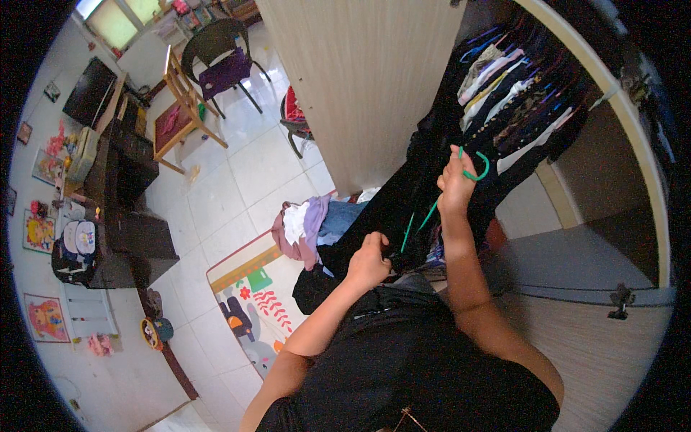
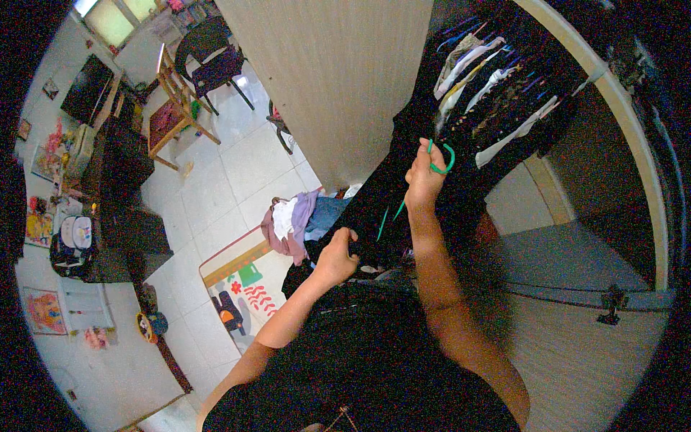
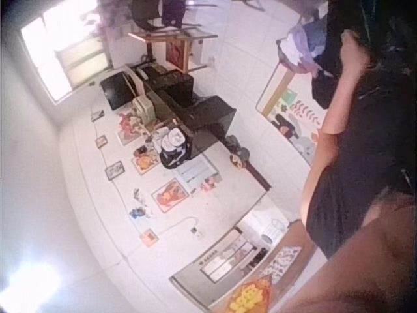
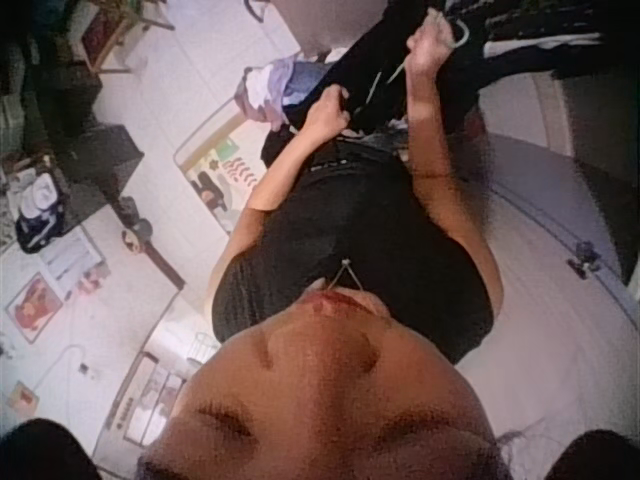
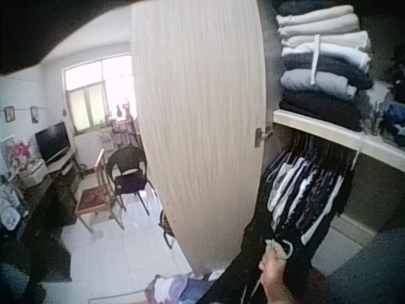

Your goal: The person hangs clothing including shirts and jeans by picking them up from a pile and placing them onto plastic hangers before hanging them in a closet.

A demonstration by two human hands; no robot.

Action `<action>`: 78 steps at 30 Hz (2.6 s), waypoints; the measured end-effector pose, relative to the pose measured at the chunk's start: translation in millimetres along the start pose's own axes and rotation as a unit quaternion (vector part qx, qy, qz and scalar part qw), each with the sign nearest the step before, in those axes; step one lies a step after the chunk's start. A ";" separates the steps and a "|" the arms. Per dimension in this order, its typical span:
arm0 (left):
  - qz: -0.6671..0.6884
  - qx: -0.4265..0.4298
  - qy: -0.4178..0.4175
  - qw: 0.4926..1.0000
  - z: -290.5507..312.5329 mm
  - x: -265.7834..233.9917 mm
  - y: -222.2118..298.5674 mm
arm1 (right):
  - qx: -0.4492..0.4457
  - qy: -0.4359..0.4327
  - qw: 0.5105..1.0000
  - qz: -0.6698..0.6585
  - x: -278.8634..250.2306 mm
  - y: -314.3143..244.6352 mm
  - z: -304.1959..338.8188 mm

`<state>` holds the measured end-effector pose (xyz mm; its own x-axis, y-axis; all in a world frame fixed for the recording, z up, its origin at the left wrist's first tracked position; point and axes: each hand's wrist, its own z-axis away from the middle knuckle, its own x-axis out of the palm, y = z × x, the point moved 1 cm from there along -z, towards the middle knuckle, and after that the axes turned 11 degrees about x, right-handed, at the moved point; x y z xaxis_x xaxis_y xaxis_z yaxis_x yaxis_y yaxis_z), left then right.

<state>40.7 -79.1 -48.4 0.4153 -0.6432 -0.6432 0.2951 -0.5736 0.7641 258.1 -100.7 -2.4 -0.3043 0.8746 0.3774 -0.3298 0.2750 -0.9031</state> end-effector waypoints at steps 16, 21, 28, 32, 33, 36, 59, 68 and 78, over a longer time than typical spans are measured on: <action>-0.165 0.166 0.252 0.939 -79.1 -79.8 12.3 | 0.256 -0.318 0.862 0.301 -13.2 -78.9 72.0; -0.166 0.179 0.105 0.964 -107.0 -103.9 -15.1 | 0.146 -0.306 0.853 0.397 -31.6 -113.4 92.5; -0.102 0.161 0.221 0.956 -120.2 -139.1 -33.1 | 0.094 -0.214 0.923 0.307 -83.4 -130.1 88.1; -0.170 0.217 0.208 0.938 -132.0 -102.7 -1.8 | 0.131 -0.220 0.958 0.127 -91.6 -138.5 100.9; -0.136 0.225 0.182 0.948 -133.5 -84.9 -1.1 | 0.125 -0.214 0.961 0.124 -90.9 -145.7 107.2; 0.002 0.239 0.023 0.971 -135.4 -22.7 -1.9 | 0.103 -0.303 0.936 -0.148 -93.8 -162.7 130.8; 0.324 0.121 -0.591 0.729 -102.9 149.5 42.1 | -0.275 0.142 0.924 -0.225 -232.3 -270.7 -138.0; 0.351 0.079 -0.517 0.776 -138.5 154.7 68.5 | -0.246 0.117 0.952 -0.138 -240.3 -312.2 -304.1; 0.337 -0.043 -0.436 0.833 -160.9 147.4 65.2 | -0.217 0.116 0.968 -0.059 -267.6 -268.0 -355.8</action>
<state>259.6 -129.7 -85.7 -0.2609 -0.9501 0.1710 0.3244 0.0805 0.9425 745.8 -266.4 65.8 -0.0621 0.8792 0.4723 0.0710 0.4759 -0.8766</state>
